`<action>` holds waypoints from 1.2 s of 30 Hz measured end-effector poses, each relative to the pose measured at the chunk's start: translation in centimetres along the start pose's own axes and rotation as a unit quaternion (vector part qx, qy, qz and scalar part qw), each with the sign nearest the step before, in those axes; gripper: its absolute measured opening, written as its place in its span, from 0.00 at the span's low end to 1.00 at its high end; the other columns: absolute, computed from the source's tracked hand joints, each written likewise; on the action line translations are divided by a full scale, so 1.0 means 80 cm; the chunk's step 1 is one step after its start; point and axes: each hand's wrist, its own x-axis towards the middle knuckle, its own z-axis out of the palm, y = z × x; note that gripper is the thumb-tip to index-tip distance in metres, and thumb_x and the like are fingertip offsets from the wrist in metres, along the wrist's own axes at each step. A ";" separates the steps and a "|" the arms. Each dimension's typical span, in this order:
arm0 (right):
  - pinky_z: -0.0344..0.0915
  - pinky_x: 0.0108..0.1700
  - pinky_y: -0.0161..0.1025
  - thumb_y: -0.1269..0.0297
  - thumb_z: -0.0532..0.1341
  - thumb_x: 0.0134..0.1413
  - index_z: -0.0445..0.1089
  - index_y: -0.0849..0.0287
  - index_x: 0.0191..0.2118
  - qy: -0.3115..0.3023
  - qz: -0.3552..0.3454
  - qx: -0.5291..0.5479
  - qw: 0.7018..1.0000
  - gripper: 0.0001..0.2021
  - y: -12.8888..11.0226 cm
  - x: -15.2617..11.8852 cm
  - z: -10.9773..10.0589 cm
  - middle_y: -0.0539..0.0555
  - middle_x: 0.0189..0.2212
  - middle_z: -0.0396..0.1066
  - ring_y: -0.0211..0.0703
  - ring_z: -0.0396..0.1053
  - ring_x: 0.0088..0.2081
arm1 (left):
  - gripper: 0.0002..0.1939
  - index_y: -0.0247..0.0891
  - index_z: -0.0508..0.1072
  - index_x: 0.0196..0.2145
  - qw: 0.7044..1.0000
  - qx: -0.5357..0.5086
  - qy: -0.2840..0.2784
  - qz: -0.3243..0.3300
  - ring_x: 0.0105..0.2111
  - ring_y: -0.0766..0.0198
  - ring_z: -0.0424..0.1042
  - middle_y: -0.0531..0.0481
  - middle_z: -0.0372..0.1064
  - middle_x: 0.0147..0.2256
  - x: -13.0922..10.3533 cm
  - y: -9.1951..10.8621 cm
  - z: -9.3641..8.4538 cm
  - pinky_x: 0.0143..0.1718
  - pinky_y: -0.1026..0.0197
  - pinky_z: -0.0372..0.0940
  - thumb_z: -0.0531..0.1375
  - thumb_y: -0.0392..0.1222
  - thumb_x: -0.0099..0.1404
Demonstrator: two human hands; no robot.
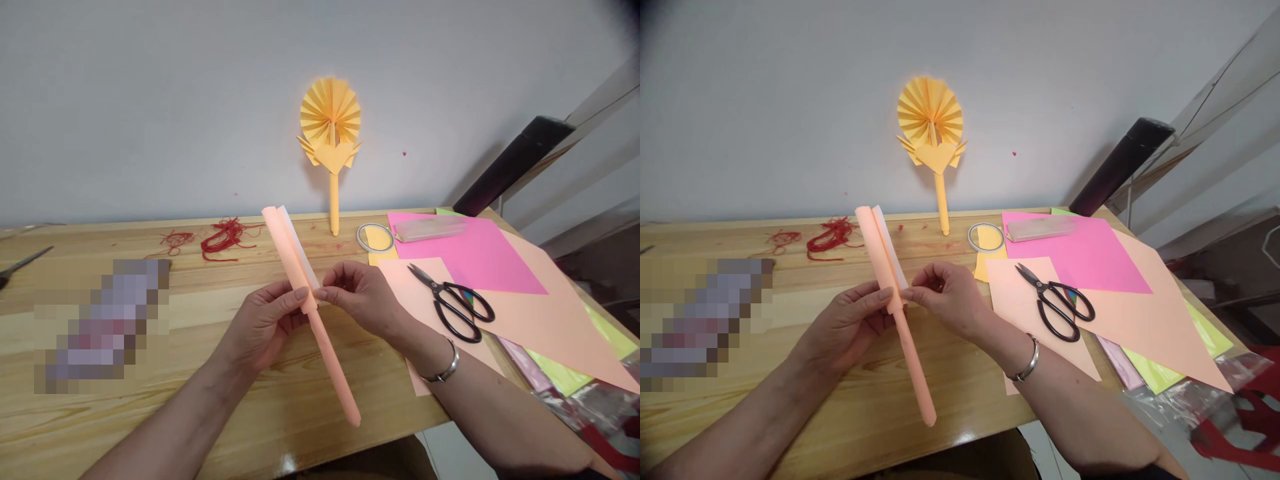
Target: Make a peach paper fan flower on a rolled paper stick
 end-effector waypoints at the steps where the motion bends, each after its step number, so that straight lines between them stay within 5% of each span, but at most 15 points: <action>1: 0.60 0.28 0.32 0.62 0.65 0.46 0.67 0.61 0.26 0.007 -0.025 -0.032 0.999 0.09 0.000 -0.001 0.000 0.48 0.24 0.67 0.33 0.62 0.26 | 0.05 0.31 0.78 0.27 1.000 0.001 0.009 0.000 0.27 0.70 0.68 0.50 0.72 0.25 0.000 0.000 0.000 0.29 0.69 0.66 0.65 0.36 0.52; 8: 0.57 0.29 0.33 0.69 0.59 0.54 0.66 0.60 0.29 0.030 -0.183 -0.234 0.954 0.04 0.000 -0.009 0.001 0.49 0.25 0.67 0.34 0.61 0.28 | 0.04 0.31 0.77 0.27 0.999 0.003 0.030 0.015 0.26 0.69 0.67 0.50 0.71 0.25 0.002 0.001 -0.001 0.29 0.67 0.66 0.65 0.36 0.52; 14: 0.53 0.29 0.35 0.72 0.51 0.58 0.59 0.60 0.28 0.023 -0.240 -0.303 0.922 0.07 -0.003 -0.012 -0.004 0.49 0.24 0.60 0.35 0.56 0.27 | 0.05 0.32 0.77 0.28 0.999 0.011 0.032 0.016 0.28 0.68 0.68 0.50 0.72 0.26 0.002 0.002 -0.001 0.30 0.67 0.65 0.65 0.37 0.52; 22: 0.51 0.31 0.35 0.73 0.49 0.59 0.58 0.60 0.29 -0.056 -0.210 -0.393 0.893 0.07 -0.012 -0.012 -0.006 0.50 0.26 0.62 0.36 0.56 0.28 | 0.06 0.32 0.78 0.28 0.999 0.025 0.029 0.012 0.27 0.69 0.68 0.49 0.72 0.26 0.001 0.000 0.000 0.29 0.67 0.65 0.66 0.37 0.52; 36: 0.49 0.29 0.34 0.71 0.50 0.59 0.64 0.60 0.32 -0.123 -0.156 -0.407 0.892 0.07 -0.019 -0.011 -0.009 0.51 0.28 0.66 0.36 0.60 0.29 | 0.05 0.33 0.78 0.27 0.999 0.034 0.019 0.003 0.26 0.68 0.68 0.50 0.72 0.25 0.000 0.002 0.002 0.29 0.66 0.64 0.66 0.38 0.51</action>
